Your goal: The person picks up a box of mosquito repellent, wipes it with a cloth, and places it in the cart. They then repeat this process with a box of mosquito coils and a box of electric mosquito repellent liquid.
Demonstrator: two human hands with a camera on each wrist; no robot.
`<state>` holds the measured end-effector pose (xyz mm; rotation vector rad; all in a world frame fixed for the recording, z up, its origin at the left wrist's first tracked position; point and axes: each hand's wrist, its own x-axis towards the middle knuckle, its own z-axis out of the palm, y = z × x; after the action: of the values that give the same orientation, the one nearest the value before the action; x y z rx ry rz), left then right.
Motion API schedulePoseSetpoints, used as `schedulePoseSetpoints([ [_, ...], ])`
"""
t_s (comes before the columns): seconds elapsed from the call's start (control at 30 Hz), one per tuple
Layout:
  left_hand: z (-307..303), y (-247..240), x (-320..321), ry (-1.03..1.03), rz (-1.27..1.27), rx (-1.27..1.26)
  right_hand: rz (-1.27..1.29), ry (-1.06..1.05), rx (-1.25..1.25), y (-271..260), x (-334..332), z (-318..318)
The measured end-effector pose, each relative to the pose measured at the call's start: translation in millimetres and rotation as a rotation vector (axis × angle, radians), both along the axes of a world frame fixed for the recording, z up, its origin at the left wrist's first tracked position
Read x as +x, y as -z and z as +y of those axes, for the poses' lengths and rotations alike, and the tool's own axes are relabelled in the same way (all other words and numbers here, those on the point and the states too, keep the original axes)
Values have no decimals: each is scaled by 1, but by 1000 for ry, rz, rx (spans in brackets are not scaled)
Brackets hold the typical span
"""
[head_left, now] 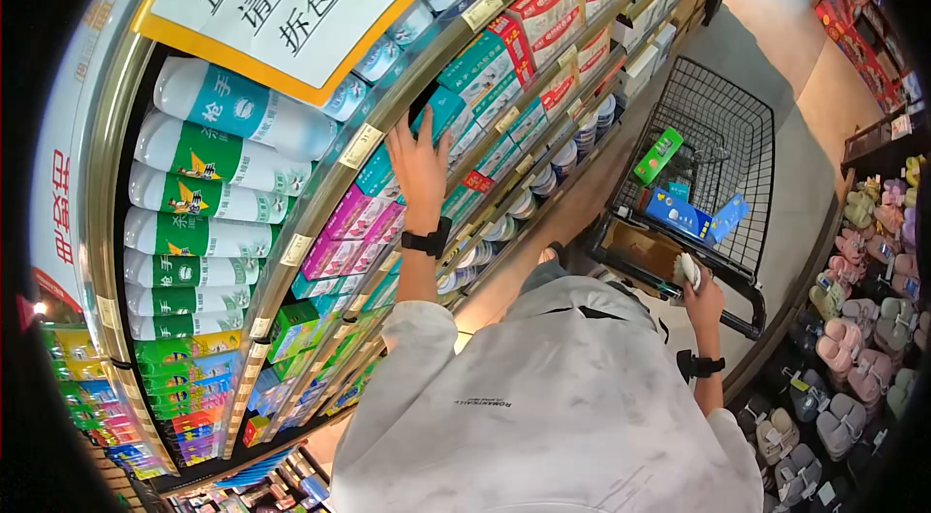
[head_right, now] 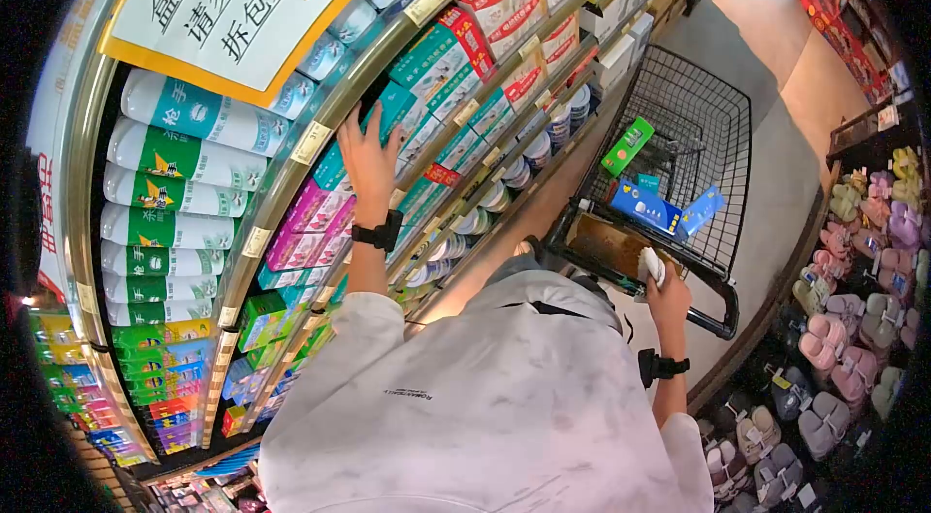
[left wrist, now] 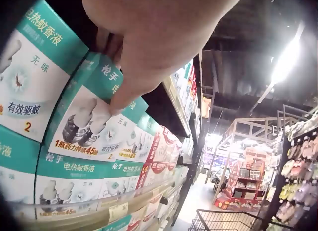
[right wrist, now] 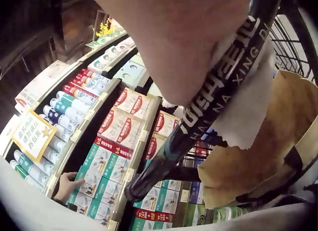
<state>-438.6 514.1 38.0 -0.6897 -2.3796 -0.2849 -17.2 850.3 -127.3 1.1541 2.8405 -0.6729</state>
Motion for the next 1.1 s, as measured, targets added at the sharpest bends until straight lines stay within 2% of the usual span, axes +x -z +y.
schedulePoseSetpoints([
  [0.23,-2,-5,17,151,103,24,118,-32,2,0,4,1],
  [0.27,1,-9,24,172,70,99,41,31,-90,1,4,2],
  [0.3,2,-12,35,196,25,176,84,11,-39,13,10,6],
  [0.33,4,-18,46,200,32,186,128,79,-178,12,12,5],
  [0.37,7,-28,56,185,-78,219,180,143,-309,7,8,10],
  [0.4,10,-37,66,170,-195,250,356,124,-362,-10,2,7],
  [0.43,12,-44,77,175,-186,264,445,174,-386,-2,6,13],
  [0.5,19,-54,87,271,-537,372,603,409,-537,-55,-16,1],
  [0.53,24,-52,88,283,-530,379,572,288,-258,-57,-12,11],
  [0.57,29,-50,88,386,-618,386,582,296,-252,-67,-19,11],
  [0.63,41,-37,87,563,-764,362,762,423,-403,-93,-41,10],
  [0.7,63,-40,96,757,-864,398,806,417,-441,-132,-82,-16],
  [0.77,85,-35,98,946,-936,370,542,316,-550,-154,-108,-42],
  [0.83,101,-26,99,1044,-957,311,616,58,-828,-139,-121,-65],
  [0.9,105,-28,99,1042,-977,331,877,-28,-688,-127,-137,-93],
  [0.93,103,-28,97,1048,-972,329,711,88,-767,-117,-127,-77],
  [0.97,101,-27,94,1082,-976,326,716,88,-762,-104,-120,-77],
  [1.03,98,-24,91,1156,-969,335,661,242,-1092,-120,-126,-88],
  [1.07,95,-25,90,1161,-1026,316,650,166,-1033,-133,-135,-96],
  [1.1,93,-28,88,1166,-1083,294,714,125,-1091,-148,-141,-104],
])
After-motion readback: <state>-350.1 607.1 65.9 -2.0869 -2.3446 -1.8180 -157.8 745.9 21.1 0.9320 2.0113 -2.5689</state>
